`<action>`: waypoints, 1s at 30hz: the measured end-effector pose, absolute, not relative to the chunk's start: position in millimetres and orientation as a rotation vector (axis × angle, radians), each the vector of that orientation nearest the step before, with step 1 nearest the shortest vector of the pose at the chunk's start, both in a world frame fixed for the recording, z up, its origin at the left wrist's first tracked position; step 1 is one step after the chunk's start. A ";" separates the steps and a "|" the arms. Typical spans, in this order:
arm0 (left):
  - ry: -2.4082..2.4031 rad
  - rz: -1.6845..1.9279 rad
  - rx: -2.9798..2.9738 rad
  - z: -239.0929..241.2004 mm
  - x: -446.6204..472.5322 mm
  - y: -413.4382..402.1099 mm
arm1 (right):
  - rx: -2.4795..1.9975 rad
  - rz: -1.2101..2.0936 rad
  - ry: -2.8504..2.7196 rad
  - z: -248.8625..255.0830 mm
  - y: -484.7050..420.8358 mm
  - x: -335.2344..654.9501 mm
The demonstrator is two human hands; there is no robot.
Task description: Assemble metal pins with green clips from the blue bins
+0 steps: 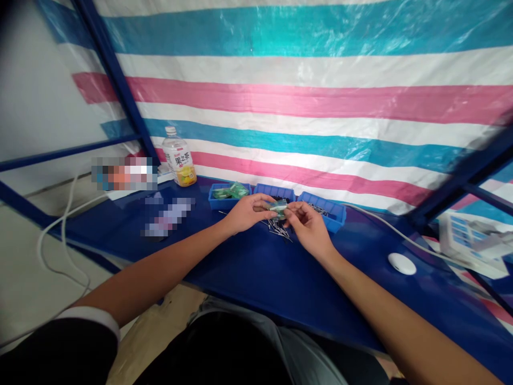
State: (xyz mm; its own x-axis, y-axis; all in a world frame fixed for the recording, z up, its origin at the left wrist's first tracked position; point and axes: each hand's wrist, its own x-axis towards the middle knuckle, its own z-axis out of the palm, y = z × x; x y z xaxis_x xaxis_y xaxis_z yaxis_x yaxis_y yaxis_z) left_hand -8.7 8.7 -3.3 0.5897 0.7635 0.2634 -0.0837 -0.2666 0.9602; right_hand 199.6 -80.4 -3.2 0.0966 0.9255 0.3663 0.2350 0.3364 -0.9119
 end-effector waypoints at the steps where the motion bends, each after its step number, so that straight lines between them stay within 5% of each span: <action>1: 0.570 0.902 1.639 -2.2 -9.3 8.1 | -1.125 0.744 -1.413 -2.7 -81.0 198.7; 30: 0.584 0.860 1.842 1.5 -7.7 -3.0 | -1.106 0.764 -1.372 -11.8 -77.9 200.6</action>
State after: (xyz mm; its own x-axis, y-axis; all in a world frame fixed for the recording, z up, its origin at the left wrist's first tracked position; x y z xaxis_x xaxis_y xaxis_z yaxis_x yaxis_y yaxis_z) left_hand -7.7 -3.0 1.5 0.6333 0.7130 0.3010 0.0174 -0.4020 0.9155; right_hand 200.6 -77.9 -11.8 0.1022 0.9260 0.3635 0.1787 0.3424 -0.9224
